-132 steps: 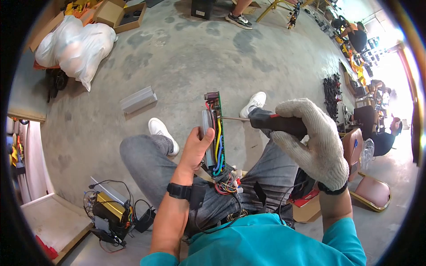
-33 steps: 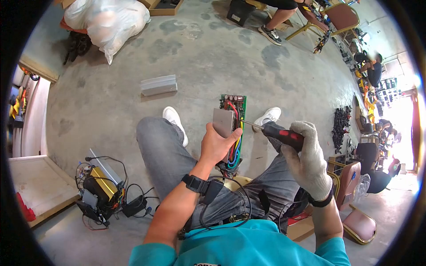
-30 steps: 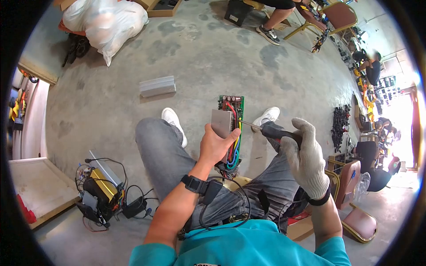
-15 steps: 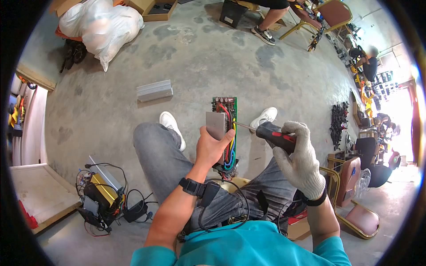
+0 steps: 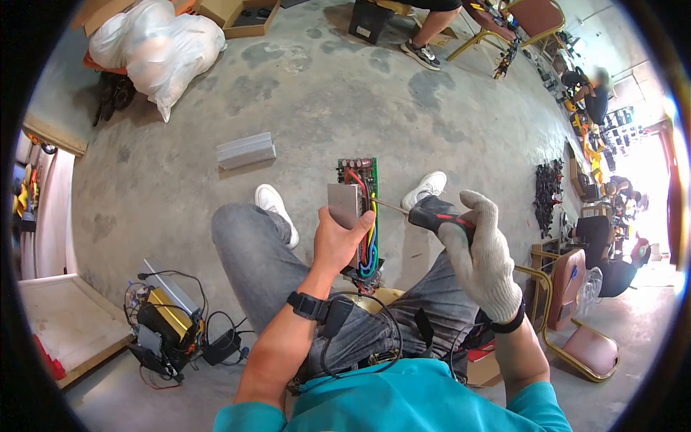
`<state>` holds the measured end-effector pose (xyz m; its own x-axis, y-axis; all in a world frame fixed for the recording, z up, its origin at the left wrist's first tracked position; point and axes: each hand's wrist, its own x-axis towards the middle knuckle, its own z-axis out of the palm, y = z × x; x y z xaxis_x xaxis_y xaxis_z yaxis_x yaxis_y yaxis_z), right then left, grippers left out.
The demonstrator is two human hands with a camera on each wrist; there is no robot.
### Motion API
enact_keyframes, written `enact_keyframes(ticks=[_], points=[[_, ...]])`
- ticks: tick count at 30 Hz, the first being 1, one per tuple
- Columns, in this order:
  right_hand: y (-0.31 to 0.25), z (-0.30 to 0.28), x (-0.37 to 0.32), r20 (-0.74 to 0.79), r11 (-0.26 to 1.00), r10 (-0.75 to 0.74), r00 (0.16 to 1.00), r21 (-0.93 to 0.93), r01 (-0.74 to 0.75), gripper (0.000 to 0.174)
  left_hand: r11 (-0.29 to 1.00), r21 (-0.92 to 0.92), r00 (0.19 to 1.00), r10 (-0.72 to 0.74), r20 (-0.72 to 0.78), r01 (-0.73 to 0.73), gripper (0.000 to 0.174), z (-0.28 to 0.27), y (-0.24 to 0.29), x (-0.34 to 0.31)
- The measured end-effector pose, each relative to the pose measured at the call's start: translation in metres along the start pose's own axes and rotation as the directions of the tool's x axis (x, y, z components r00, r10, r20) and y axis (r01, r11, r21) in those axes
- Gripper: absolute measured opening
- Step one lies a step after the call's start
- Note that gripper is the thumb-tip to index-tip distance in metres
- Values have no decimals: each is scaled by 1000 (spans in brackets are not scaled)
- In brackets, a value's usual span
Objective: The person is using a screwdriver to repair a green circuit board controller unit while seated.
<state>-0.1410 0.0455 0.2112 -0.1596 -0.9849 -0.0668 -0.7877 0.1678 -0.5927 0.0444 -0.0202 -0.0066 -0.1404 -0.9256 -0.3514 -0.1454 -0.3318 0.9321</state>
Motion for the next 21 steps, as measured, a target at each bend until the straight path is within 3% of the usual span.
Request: enact_keyframes(ticks=[2,4,5,8,10,11,13,16,17,19,21], points=[[5,3,2,-41,999,-53,998,5,53,51,1000,1,1000,-3,-3,3,108,1,-3,1],[9,1,6,-52,938,-317,947,-165,305,51,1000,0,1000,-6,-1,6,108,1,-4,1],[9,1,4,-54,939,-315,948,-167,302,51,1000,6,1000,-6,4,6,108,1,-2,0],[7,2,1,-41,980,-190,981,-59,188,53,1000,9,1000,-2,6,2,108,1,-1,0],[-2,2,2,-34,996,78,996,38,-77,51,1000,6,1000,4,3,-4,108,1,-1,1],[-1,3,3,-34,996,77,996,39,-76,51,1000,7,1000,6,4,-6,108,1,-1,2],[3,7,6,-141,953,-299,944,-101,287,53,1000,10,1000,4,6,-4,108,1,-2,0],[6,6,8,-97,930,-368,925,-55,364,55,999,36,1000,-8,12,7,108,0,1,-1],[5,5,7,-97,930,-368,925,-57,364,55,1000,25,1000,-9,11,8,108,0,2,-2],[0,3,5,-53,1000,-16,998,4,16,59,1000,15,1000,-9,10,9,109,0,2,-2],[0,5,6,-76,996,-83,994,24,85,59,1000,26,1000,-9,10,9,109,-1,1,-1]])
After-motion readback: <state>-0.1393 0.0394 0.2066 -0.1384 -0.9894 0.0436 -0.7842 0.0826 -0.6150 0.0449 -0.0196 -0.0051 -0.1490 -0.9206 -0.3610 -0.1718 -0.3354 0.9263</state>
